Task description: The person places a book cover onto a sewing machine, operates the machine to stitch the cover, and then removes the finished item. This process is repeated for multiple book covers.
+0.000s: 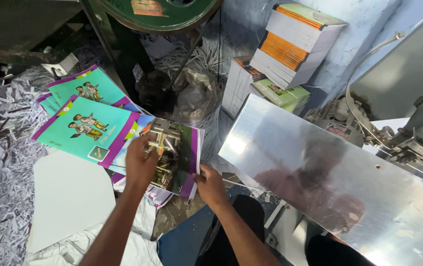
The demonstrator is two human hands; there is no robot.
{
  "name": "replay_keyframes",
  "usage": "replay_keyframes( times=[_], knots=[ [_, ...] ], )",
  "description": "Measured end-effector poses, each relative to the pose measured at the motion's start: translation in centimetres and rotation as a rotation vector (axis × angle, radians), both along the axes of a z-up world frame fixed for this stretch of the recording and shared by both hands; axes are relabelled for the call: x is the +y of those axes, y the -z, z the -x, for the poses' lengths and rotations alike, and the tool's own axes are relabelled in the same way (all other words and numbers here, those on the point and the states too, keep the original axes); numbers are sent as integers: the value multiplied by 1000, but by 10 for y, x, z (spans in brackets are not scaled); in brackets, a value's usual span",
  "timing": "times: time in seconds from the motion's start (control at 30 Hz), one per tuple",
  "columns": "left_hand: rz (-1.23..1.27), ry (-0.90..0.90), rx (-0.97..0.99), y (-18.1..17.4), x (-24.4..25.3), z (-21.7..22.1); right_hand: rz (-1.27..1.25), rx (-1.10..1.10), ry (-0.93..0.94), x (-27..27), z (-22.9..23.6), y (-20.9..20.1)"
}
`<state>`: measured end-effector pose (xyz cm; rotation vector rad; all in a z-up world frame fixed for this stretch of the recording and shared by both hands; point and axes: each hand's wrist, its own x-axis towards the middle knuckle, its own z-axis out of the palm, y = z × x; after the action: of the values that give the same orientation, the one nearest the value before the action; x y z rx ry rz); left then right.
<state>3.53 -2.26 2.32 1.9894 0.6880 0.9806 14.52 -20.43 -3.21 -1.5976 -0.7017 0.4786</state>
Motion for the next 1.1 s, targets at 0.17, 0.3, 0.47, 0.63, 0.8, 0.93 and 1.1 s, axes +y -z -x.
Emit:
replay_keyframes(
  times=[0.17, 0.3, 0.47, 0.63, 0.8, 0.93, 1.1],
  knots=[
    [-444, 182, 233, -18, 35, -59, -56, 50, -64, -2, -4, 5],
    [-603, 326, 350, -20, 50, -85, -42, 48, -88, -5, -7, 5],
    [-282, 471, 350, -23, 60, -84, 8, 128, -87, -10, -11, -1],
    [-221, 496, 243, -24, 59, -69, 62, 130, -65, -13, -6, -14],
    [-157, 456, 232, -19, 62, -63, 188, -28, -18, -15, -1, -23],
    [-405, 496, 173, -19, 71, -66, 126, -134, 1, -13, 1, -28],
    [-391, 413, 532, -26, 79, -88, 126, -228, -24, -13, 5, -38]
  ],
)
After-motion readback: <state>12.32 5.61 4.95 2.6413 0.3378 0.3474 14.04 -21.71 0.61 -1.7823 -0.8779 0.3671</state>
